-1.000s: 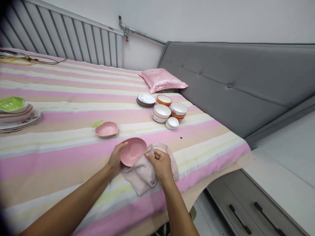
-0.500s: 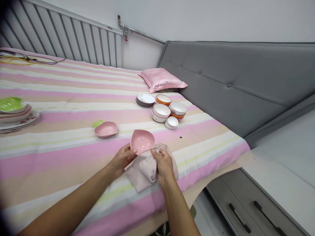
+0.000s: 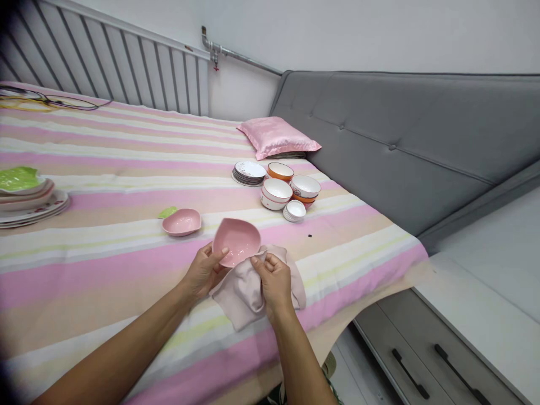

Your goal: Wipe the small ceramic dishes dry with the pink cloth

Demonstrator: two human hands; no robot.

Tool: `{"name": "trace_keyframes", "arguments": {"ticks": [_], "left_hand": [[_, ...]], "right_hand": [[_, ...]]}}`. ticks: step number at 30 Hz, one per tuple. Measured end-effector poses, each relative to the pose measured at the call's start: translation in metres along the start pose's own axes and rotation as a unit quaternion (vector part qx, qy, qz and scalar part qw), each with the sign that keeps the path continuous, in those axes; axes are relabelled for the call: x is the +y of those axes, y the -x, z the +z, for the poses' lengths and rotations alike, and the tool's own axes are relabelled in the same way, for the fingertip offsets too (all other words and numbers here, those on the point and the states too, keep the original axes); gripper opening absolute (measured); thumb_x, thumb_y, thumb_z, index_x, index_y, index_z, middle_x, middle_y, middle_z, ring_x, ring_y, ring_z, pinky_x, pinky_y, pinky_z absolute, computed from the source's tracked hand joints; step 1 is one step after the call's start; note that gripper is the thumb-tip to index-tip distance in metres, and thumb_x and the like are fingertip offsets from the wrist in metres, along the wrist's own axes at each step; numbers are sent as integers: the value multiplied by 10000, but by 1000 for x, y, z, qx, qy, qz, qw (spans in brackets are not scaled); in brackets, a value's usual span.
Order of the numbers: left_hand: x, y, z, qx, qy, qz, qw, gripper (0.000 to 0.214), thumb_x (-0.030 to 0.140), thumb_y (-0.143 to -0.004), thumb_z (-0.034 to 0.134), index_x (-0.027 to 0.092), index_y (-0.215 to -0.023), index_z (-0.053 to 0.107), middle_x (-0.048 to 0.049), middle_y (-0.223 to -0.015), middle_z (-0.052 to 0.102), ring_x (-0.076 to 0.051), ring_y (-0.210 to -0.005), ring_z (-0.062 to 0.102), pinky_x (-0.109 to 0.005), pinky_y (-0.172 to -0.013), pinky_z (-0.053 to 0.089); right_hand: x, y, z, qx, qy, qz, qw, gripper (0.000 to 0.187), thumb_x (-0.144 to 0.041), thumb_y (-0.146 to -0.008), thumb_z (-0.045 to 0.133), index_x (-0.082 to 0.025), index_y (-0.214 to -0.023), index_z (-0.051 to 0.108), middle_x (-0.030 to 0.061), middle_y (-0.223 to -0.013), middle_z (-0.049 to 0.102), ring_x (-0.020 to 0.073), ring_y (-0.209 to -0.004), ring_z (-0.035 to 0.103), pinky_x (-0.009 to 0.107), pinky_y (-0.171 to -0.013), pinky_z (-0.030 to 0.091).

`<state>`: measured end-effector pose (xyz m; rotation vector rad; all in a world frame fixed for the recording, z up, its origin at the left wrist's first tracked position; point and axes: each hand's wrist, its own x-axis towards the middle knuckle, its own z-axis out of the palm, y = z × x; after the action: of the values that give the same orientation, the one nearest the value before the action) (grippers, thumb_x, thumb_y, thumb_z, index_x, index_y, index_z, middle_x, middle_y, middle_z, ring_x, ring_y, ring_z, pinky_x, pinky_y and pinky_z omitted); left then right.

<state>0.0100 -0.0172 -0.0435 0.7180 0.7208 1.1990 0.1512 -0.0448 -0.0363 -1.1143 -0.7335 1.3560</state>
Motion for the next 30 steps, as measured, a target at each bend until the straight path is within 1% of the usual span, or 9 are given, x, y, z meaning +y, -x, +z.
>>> {"name": "trace_keyframes", "arguments": {"ticks": [4,8,13,15,18,23,25,28,30], "left_hand": [[1,-3,-9,5,-74,29,997,258,314,-654,683,123,-805,598,-27,-707,585,-144,-641,558,-263,-594,446],[0,-6,-15,-27,-127,66,989,236,344,-684,638,123,-679,555,6,-619,492,-113,-571,479,-238,-538,381],[1,-6,-16,-61,-210,110,970,235,339,-682,628,121,-641,551,30,-580,418,-83,-533,385,-210,-498,306],[2,-6,-15,-77,-247,105,960,235,345,-691,616,114,-675,574,22,-598,440,-88,-549,392,-207,-500,299],[3,-4,-13,-108,-280,99,949,232,341,-696,607,112,-681,581,20,-599,443,-88,-553,385,-204,-498,289],[2,-4,-13,-140,-306,73,939,255,371,-697,588,124,-642,554,29,-558,403,-85,-519,358,-204,-465,248],[3,-4,-13,-141,-317,67,936,267,374,-698,581,133,-598,524,33,-536,373,-78,-499,329,-206,-448,219],[3,-3,-12,-133,-332,76,931,285,368,-687,587,140,-541,498,37,-509,348,-72,-476,303,-209,-432,197],[4,-2,-11,-117,-332,87,932,272,373,-665,603,135,-551,539,32,-499,374,-79,-474,326,-209,-426,214]], "right_hand": [[0,-3,-7,28,34,-12,999,273,-344,-589,735,-154,-772,666,4,-616,663,145,-577,584,250,-573,449],[0,-7,-16,42,72,-27,996,271,-354,-591,730,-148,-761,686,5,-606,667,143,-546,573,241,-529,436],[2,-8,-22,-4,147,-48,988,298,-378,-653,676,-157,-854,692,47,-737,708,205,-674,633,277,-593,475],[1,-8,-23,-4,206,-82,975,308,-387,-681,644,-165,-889,692,55,-808,713,228,-747,645,285,-629,485],[-1,-7,-22,23,306,-137,942,293,-386,-710,604,-191,-907,700,43,-852,712,236,-787,650,282,-651,487],[-1,-3,-21,72,429,-222,872,279,-383,-759,550,-262,-969,688,19,-820,715,211,-680,645,286,-633,465],[1,-2,-20,74,433,-246,864,279,-376,-767,548,-282,-997,675,21,-864,711,212,-695,640,291,-651,455],[2,-2,-19,68,412,-258,871,272,-366,-762,560,-297,-1001,672,19,-889,707,214,-709,631,291,-660,441],[1,-2,-19,65,406,-250,877,264,-369,-759,564,-296,-985,679,15,-855,711,204,-662,619,284,-636,433]]}}
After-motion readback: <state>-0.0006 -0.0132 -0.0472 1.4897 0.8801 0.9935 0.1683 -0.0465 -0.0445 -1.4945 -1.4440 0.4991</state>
